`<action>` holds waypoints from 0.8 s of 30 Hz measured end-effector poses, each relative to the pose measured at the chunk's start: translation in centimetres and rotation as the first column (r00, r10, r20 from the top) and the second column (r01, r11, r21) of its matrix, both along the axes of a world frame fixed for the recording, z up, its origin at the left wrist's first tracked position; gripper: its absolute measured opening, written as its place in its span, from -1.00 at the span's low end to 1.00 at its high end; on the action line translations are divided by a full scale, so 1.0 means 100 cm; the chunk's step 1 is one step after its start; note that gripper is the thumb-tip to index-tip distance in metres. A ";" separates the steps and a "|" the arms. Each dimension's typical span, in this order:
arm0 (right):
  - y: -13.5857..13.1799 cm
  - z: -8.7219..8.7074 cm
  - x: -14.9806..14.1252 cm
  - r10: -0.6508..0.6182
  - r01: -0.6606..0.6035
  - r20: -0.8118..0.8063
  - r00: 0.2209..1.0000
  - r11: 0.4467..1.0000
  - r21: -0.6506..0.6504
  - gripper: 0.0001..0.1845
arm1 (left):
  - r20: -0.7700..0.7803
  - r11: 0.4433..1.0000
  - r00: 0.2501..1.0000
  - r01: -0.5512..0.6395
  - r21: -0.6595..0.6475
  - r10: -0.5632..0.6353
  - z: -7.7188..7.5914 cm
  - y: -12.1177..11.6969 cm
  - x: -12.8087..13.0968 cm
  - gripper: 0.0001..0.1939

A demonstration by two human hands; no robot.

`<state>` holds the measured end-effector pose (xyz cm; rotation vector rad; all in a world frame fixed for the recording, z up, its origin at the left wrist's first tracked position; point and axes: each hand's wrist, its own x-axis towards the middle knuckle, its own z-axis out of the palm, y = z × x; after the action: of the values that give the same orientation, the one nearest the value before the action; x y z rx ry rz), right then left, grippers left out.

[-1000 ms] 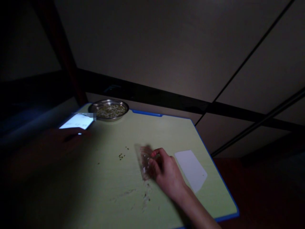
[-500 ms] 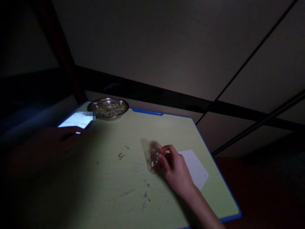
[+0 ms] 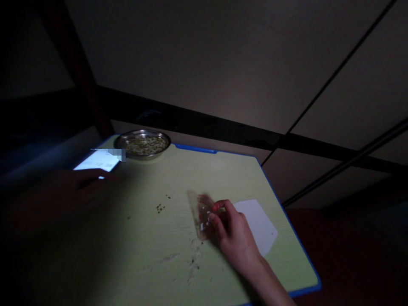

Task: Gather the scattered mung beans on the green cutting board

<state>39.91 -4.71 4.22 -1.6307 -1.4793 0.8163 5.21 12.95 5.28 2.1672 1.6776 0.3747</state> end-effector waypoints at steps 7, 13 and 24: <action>0.000 -0.002 0.003 -0.039 0.039 -0.019 0.999 0.999 -0.010 -0.78 | 0.011 1.000 1.000 -0.009 -0.015 0.009 -0.002 0.001 -0.001 -0.41; 0.000 -0.005 0.005 -0.022 0.022 -0.033 0.999 1.000 -0.009 -0.77 | -0.009 1.000 1.000 -0.013 -0.019 0.013 -0.002 0.002 -0.002 -0.43; -0.014 0.022 0.030 -0.121 0.117 -0.057 0.991 0.991 -0.065 -0.73 | 0.020 1.000 1.000 -0.007 0.024 0.007 -0.001 0.000 -0.002 -0.44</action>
<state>42.93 -6.13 6.47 -1.7069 -1.3128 0.8442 5.02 12.95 5.16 2.1678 1.6789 0.4185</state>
